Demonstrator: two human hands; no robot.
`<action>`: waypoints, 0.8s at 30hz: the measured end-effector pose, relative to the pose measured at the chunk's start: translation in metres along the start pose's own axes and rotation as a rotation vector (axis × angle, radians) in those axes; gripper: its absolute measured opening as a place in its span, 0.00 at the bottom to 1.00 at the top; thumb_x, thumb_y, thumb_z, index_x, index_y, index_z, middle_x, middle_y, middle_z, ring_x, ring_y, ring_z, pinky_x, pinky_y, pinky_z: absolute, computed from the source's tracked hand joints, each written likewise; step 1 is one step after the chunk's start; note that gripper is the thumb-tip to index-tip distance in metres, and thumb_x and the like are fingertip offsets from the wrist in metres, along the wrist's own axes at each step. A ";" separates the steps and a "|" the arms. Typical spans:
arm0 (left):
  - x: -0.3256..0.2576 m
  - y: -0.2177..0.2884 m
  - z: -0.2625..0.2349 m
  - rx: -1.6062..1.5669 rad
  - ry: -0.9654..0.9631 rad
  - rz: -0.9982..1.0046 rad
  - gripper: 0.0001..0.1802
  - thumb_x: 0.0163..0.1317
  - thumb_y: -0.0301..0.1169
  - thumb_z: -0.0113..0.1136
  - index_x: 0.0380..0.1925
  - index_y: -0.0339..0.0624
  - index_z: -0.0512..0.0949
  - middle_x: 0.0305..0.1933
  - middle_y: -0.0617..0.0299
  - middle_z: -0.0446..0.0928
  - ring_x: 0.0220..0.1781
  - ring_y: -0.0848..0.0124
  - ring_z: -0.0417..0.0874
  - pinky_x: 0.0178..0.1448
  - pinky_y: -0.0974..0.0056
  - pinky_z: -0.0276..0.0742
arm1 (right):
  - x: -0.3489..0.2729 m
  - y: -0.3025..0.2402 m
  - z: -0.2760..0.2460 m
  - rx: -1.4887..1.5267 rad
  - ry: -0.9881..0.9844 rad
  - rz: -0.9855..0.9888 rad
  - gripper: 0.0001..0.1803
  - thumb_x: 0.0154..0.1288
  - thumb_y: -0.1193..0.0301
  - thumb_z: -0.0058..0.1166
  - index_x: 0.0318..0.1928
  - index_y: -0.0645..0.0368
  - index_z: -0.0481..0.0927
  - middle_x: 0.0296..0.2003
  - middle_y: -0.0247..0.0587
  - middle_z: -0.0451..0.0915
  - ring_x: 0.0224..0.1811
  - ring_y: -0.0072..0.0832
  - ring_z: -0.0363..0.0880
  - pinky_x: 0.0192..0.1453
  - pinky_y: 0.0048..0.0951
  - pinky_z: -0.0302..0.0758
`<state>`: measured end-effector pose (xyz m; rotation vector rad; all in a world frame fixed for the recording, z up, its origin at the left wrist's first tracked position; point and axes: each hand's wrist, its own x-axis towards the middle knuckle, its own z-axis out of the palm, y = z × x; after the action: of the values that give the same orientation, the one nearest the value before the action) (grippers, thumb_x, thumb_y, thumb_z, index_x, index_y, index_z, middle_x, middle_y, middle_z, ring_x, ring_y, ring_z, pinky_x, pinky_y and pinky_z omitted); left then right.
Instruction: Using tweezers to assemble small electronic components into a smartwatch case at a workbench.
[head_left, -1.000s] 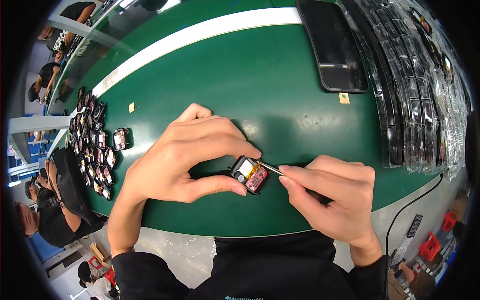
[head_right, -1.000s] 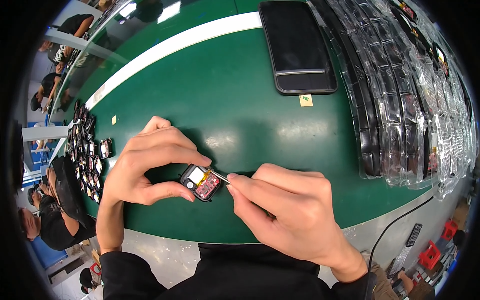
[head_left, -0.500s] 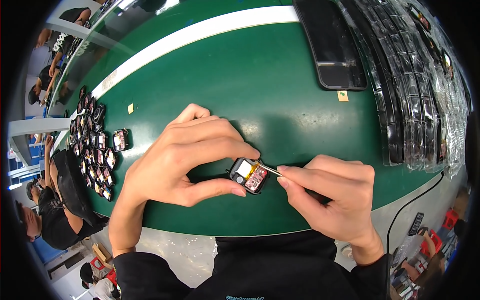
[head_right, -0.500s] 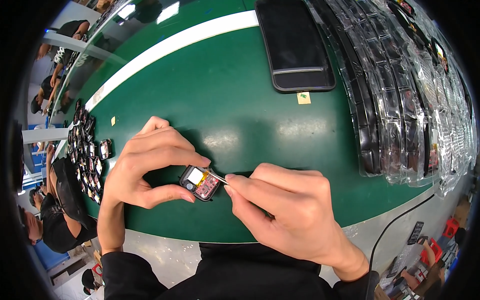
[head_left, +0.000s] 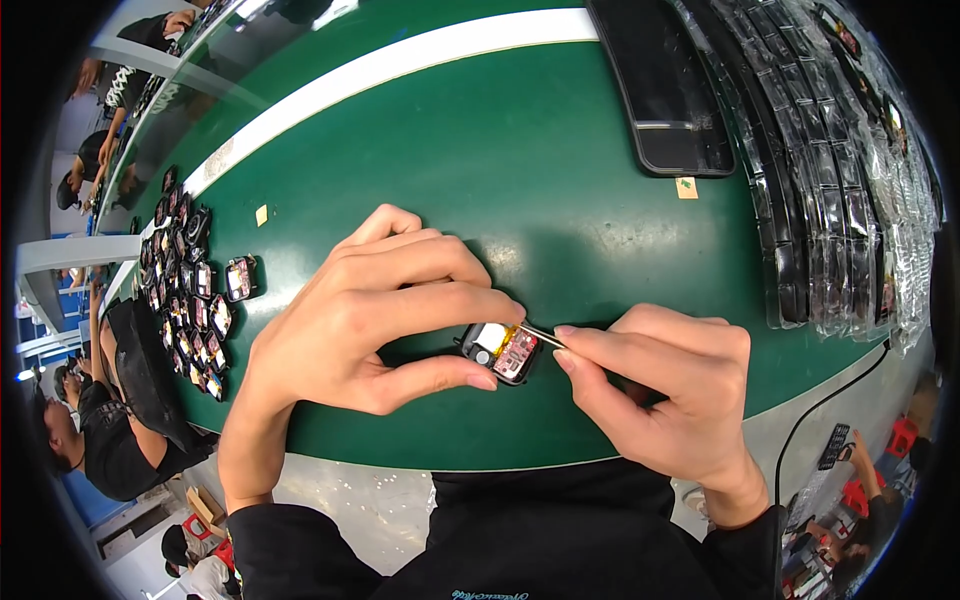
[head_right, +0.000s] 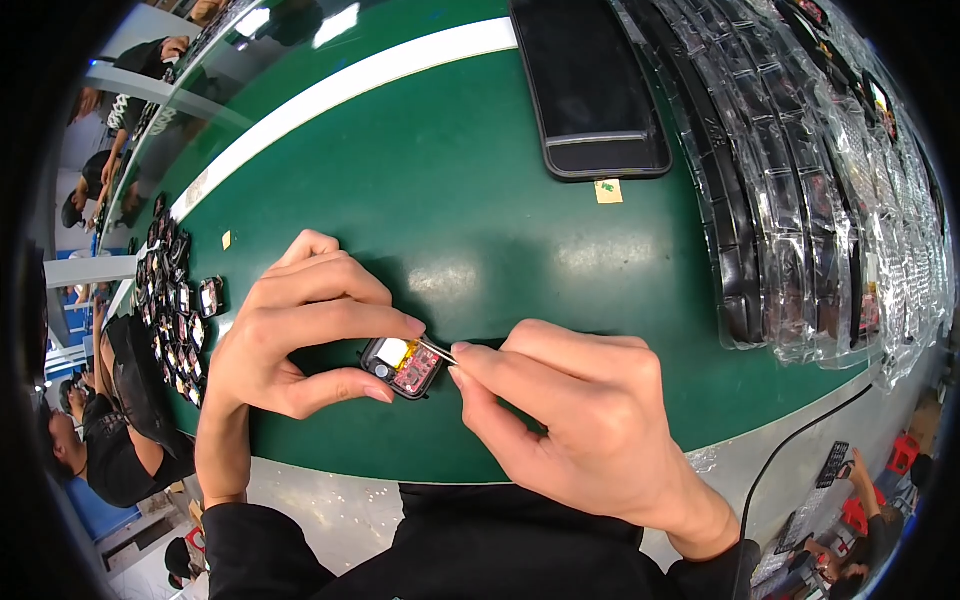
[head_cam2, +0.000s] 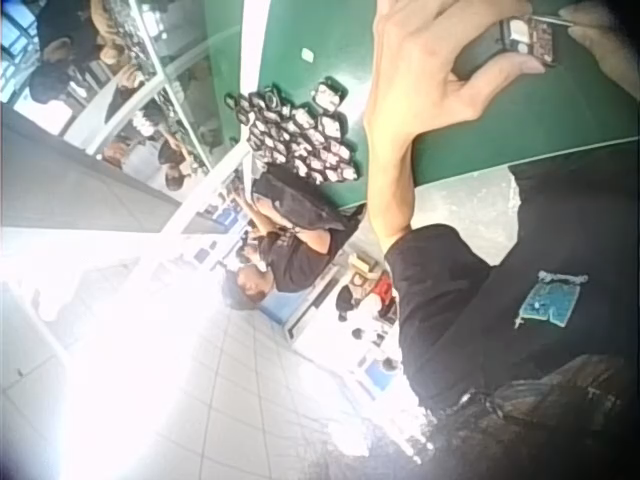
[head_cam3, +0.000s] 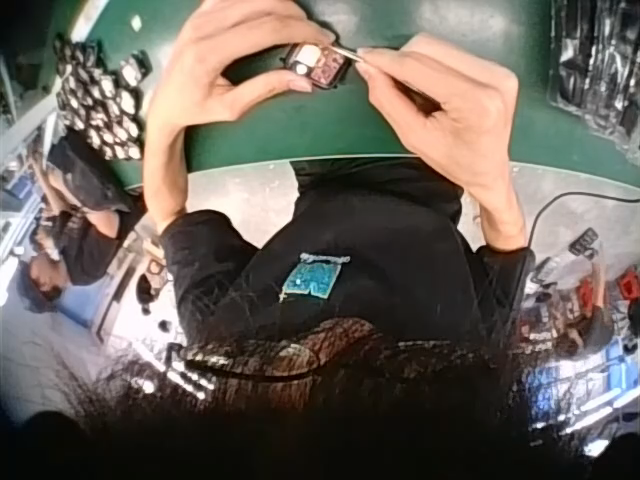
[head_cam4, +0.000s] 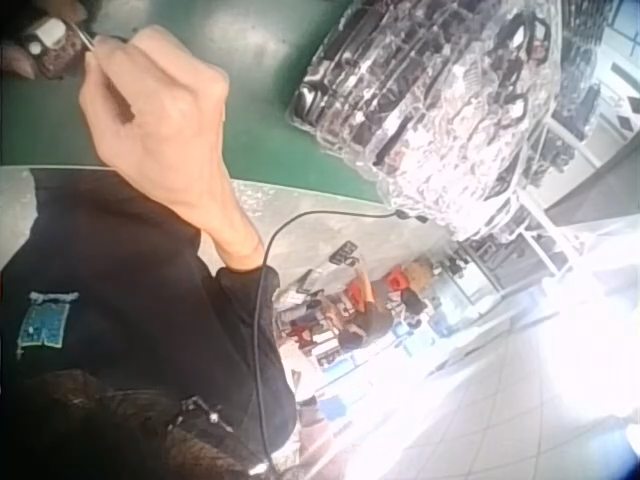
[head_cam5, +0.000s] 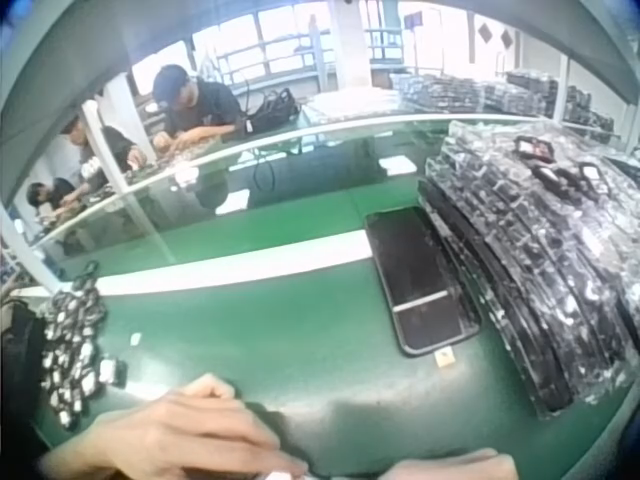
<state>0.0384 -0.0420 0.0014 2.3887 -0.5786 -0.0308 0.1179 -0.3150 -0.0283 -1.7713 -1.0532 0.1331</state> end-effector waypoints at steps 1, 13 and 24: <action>0.000 0.000 0.000 0.007 0.003 0.004 0.28 0.54 0.50 0.86 0.50 0.44 0.94 0.42 0.64 0.88 0.42 0.66 0.84 0.53 0.59 0.67 | 0.000 -0.001 -0.001 0.000 -0.001 0.000 0.12 0.57 0.85 0.75 0.43 0.67 0.92 0.24 0.34 0.79 0.17 0.25 0.73 0.20 0.29 0.67; -0.001 -0.005 -0.001 -0.055 -0.010 -0.014 0.30 0.54 0.50 0.86 0.50 0.41 0.93 0.45 0.61 0.90 0.44 0.64 0.87 0.56 0.58 0.68 | 0.000 0.002 0.001 0.024 0.008 -0.014 0.11 0.59 0.86 0.74 0.43 0.68 0.92 0.24 0.36 0.79 0.17 0.25 0.73 0.20 0.29 0.66; 0.000 -0.002 0.000 -0.013 -0.021 -0.002 0.29 0.56 0.52 0.84 0.49 0.43 0.94 0.41 0.63 0.87 0.41 0.64 0.84 0.54 0.57 0.68 | -0.001 0.002 0.002 0.033 0.012 0.015 0.11 0.59 0.86 0.75 0.43 0.65 0.95 0.20 0.35 0.81 0.17 0.19 0.74 0.21 0.25 0.63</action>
<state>0.0392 -0.0410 0.0003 2.3792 -0.5841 -0.0598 0.1175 -0.3144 -0.0305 -1.7489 -1.0242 0.1480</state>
